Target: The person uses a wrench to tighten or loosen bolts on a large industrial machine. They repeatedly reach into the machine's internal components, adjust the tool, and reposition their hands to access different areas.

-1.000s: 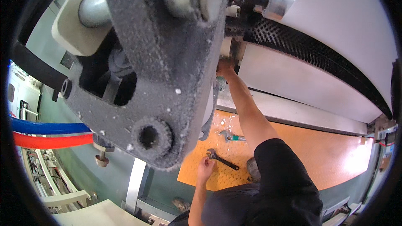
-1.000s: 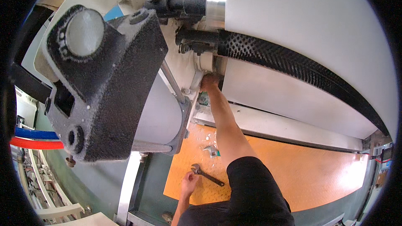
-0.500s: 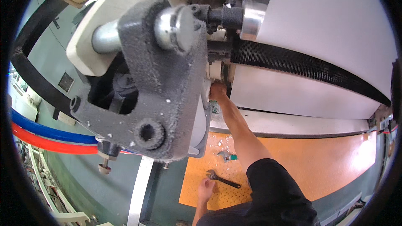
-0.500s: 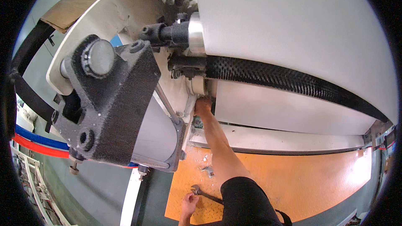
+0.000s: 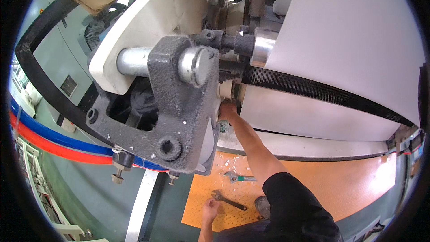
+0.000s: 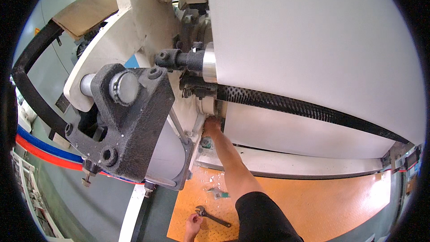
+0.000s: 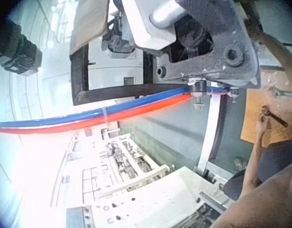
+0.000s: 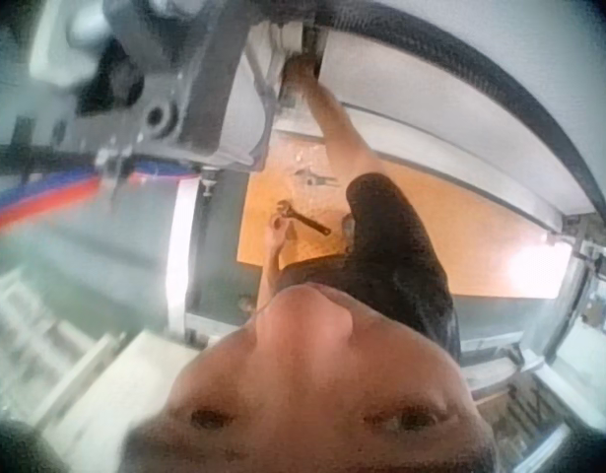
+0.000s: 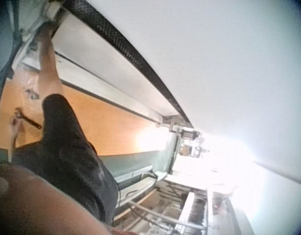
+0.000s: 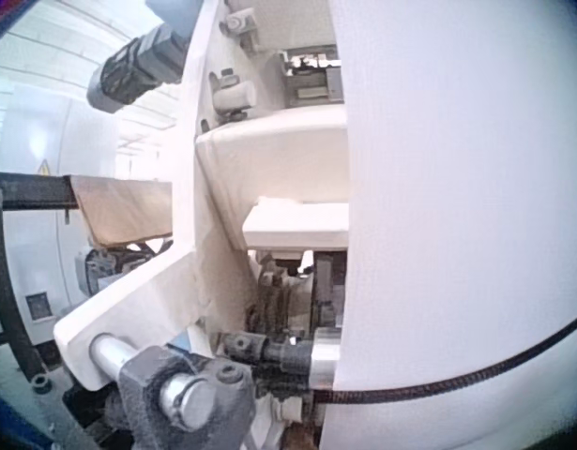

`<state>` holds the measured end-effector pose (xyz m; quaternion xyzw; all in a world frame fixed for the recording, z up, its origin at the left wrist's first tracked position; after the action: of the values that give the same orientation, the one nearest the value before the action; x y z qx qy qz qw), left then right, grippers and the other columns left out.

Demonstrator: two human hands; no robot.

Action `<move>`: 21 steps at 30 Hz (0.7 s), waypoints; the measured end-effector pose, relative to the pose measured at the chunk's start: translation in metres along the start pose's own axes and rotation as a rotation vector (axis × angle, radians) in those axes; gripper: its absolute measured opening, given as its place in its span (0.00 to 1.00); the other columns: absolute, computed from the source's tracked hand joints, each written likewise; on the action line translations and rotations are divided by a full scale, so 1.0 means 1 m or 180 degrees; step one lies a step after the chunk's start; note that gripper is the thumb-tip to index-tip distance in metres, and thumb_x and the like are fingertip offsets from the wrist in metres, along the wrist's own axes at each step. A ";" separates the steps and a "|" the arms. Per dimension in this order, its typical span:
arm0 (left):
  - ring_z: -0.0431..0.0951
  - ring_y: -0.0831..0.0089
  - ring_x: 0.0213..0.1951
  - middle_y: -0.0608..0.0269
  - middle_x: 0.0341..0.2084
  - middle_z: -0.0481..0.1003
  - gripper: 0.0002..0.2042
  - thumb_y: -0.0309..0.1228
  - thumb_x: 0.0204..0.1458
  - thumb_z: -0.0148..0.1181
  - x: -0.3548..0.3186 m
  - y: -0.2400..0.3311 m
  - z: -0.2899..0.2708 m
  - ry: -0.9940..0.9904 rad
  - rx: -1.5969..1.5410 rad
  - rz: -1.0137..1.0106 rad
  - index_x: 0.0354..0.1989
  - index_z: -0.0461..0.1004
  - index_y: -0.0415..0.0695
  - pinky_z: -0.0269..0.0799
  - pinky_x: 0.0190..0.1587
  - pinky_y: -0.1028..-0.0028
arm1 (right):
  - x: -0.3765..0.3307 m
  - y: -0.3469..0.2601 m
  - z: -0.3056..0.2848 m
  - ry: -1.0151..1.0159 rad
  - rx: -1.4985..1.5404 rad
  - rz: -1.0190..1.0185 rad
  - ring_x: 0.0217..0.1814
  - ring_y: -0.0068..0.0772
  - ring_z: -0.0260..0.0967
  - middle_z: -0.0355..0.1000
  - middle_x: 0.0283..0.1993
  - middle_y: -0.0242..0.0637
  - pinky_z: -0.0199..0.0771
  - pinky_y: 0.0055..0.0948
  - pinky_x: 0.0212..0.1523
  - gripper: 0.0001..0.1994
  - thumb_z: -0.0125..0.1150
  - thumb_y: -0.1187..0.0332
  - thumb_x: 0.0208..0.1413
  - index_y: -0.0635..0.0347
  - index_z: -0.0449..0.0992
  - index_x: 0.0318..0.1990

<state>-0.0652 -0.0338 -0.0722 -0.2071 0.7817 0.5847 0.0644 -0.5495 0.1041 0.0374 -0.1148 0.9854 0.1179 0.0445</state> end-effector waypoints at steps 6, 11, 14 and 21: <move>0.74 0.70 0.28 0.59 0.24 0.74 0.16 0.33 0.45 0.63 -0.009 -0.015 -0.009 0.0100 0.0243 -0.0143 0.39 0.71 0.36 0.70 0.34 0.72 | -0.013 -0.024 -0.021 -0.0282 -0.0022 -0.0224 0.61 0.41 0.59 0.65 0.57 0.38 0.56 0.40 0.60 0.44 0.68 0.36 0.24 0.54 0.72 0.52; 0.73 0.71 0.28 0.59 0.23 0.73 0.15 0.33 0.44 0.64 -0.002 -0.010 -0.003 0.0038 0.0059 -0.0124 0.37 0.71 0.37 0.70 0.34 0.72 | -0.001 -0.009 -0.009 -0.0194 -0.0054 -0.0170 0.58 0.40 0.63 0.68 0.54 0.36 0.49 0.51 0.62 0.41 0.64 0.36 0.27 0.52 0.73 0.50; 0.73 0.71 0.28 0.60 0.23 0.73 0.15 0.33 0.44 0.64 -0.006 -0.001 -0.005 0.0090 0.0038 -0.0146 0.35 0.71 0.37 0.69 0.33 0.73 | 0.001 -0.009 -0.009 -0.0486 -0.0154 -0.0218 0.58 0.39 0.63 0.68 0.55 0.33 0.52 0.47 0.61 0.41 0.63 0.34 0.28 0.50 0.73 0.51; 0.71 0.75 0.27 0.62 0.22 0.72 0.13 0.32 0.44 0.64 -0.011 0.011 -0.013 0.0037 0.0168 -0.0248 0.33 0.71 0.37 0.68 0.32 0.74 | -0.005 -0.016 -0.021 -0.0330 -0.0068 -0.0476 0.53 0.39 0.68 0.72 0.49 0.34 0.69 0.40 0.47 0.37 0.65 0.34 0.27 0.48 0.77 0.45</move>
<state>-0.0582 -0.0408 -0.0550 -0.2390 0.7886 0.5597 0.0880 -0.5425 0.0851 0.0552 -0.1823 0.9691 0.1306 0.1029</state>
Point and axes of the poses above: each hand's wrist, its own x-axis towards the middle knuckle, its own z-axis out of the palm, y = z × x, the point moved 4 cm from there along x, towards the middle knuckle
